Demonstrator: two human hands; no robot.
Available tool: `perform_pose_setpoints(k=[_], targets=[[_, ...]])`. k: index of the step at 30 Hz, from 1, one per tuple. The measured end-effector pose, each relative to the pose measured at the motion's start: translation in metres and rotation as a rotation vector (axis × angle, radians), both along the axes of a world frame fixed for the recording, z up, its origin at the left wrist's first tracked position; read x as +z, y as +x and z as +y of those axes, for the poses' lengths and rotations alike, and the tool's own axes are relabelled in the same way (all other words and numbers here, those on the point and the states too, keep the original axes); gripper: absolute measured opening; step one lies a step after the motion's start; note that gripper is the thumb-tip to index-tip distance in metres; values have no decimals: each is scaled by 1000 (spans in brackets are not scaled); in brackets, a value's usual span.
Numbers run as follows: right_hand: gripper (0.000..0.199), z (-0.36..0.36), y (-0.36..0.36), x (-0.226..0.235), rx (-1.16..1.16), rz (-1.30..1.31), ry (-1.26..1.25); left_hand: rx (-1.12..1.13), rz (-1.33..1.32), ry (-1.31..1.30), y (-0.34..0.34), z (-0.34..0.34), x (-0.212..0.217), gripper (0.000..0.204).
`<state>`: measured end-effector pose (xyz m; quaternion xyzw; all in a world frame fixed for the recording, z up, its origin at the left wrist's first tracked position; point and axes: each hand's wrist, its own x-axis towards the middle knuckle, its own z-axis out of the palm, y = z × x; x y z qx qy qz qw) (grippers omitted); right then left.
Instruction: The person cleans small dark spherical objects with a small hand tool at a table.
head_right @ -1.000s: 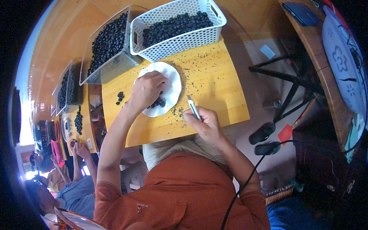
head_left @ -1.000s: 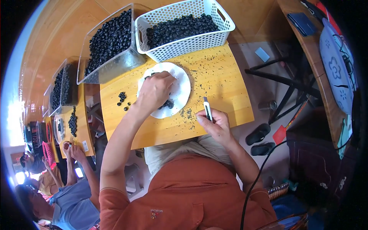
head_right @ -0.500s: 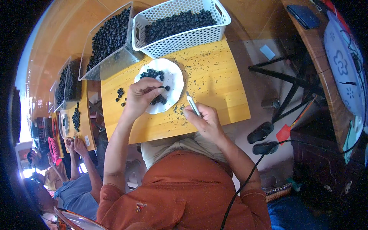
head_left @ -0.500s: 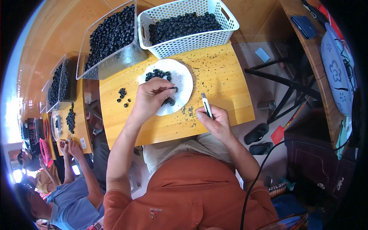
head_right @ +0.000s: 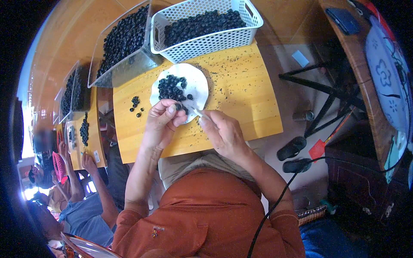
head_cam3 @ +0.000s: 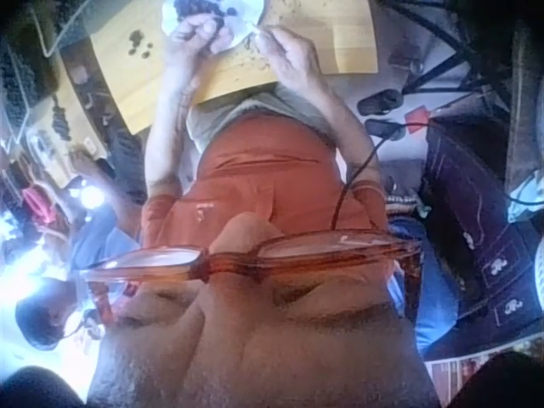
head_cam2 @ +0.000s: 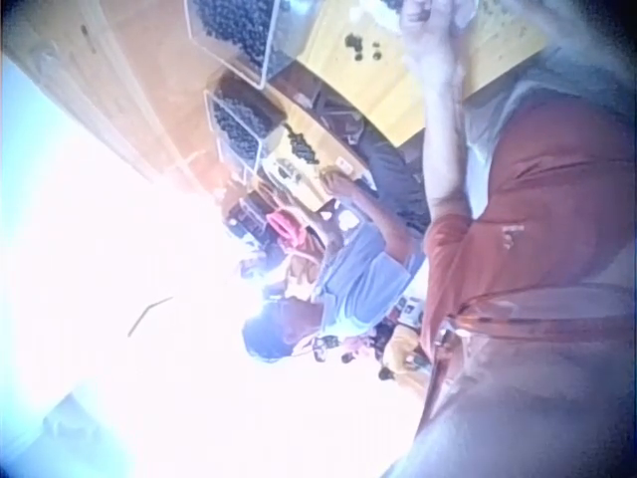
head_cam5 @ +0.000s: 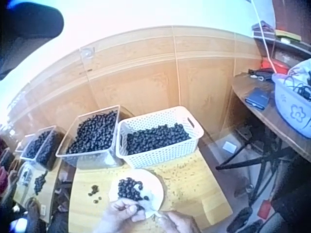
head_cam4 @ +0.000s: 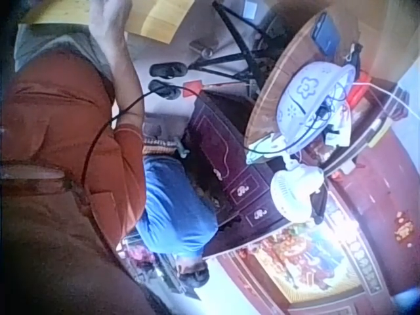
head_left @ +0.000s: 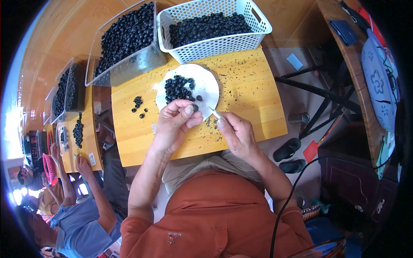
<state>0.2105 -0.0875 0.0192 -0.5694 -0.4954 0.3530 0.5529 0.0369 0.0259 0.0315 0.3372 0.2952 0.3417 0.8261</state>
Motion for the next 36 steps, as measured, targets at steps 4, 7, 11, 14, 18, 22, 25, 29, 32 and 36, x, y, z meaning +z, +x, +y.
perform_pose_setpoints(k=[4,7,11,14,18,22,25,29,32,36], targets=[[27,1,-4,5,-7,-111,50,4,-49,-37,0,-6,-1,10],[27,1,-4,7,28,-189,64,10,-71,-64,1,-10,2,10],[26,2,-3,7,11,-254,124,14,-116,-83,2,-14,1,10],[27,1,-2,7,11,-281,127,14,-132,-86,2,-15,0,9],[26,0,-1,8,21,-292,120,16,-138,-83,1,-17,-1,9],[25,1,-2,8,5,-302,138,13,-164,-95,3,-18,-2,9],[24,1,-2,10,5,-307,143,12,-174,-79,2,-19,-1,9],[23,1,-2,10,4,-311,144,19,-186,-78,2,-20,-3,9],[23,1,-1,9,10,-314,142,22,-188,-88,3,-21,-2,9],[23,1,-1,8,9,-312,165,32,-170,-99,3,-23,2,9]])
